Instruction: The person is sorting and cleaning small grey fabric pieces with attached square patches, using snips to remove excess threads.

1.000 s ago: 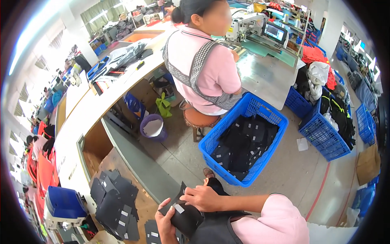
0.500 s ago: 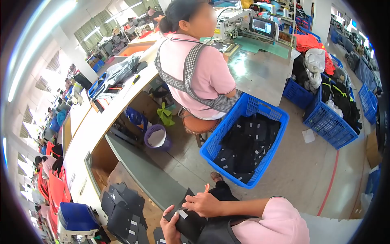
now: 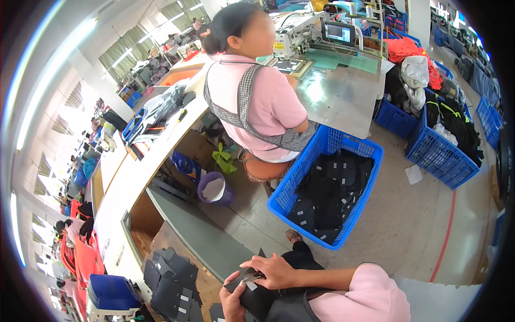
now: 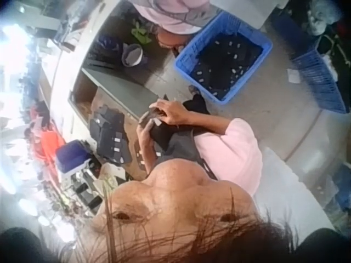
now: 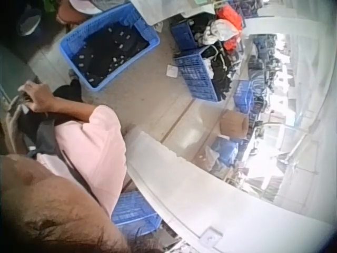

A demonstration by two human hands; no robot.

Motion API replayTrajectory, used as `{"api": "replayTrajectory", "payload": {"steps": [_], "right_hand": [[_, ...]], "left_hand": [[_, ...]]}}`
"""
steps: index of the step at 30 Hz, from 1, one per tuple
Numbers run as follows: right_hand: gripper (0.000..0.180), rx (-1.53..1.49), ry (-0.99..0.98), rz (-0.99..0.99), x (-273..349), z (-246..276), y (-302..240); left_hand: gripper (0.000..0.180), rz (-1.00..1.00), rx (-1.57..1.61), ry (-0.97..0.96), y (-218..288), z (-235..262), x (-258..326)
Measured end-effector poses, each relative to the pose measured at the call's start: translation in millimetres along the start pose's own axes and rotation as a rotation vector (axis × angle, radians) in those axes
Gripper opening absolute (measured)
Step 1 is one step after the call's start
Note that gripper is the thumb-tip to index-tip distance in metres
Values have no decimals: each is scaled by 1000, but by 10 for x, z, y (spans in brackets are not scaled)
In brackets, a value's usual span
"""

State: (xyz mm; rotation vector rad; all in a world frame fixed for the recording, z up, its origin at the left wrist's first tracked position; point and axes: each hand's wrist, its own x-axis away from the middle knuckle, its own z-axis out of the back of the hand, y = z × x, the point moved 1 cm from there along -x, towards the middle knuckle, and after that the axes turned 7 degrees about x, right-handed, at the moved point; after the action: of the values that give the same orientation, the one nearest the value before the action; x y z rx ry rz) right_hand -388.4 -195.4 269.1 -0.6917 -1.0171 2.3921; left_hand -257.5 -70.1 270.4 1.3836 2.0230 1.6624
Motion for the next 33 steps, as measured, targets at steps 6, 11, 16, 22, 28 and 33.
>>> {"api": "replayTrajectory", "payload": {"steps": [6, 11, 16, 22, 28, 33], "right_hand": [[32, -221, -164, -27, 12, -35, 73], [24, -235, -191, -58, 70, 54, 146], [22, -177, -196, -143, 239, 278, 187], [22, -127, -164, -299, 533, 567, 212], [18, -203, -278, -323, 656, 934, 434], [18, -334, -333, -315, 819, 1399, 720]], "left_hand": [[40, -40, -67, -15, 20, -127, 117], [41, -33, -126, -28, 28, -325, 199], [42, -33, -222, -128, -8, -538, 169], [42, 111, -243, -293, -193, -738, 62], [41, 105, -196, -330, -373, -1041, 60], [42, 94, -236, -366, -527, -1542, 73]]}}
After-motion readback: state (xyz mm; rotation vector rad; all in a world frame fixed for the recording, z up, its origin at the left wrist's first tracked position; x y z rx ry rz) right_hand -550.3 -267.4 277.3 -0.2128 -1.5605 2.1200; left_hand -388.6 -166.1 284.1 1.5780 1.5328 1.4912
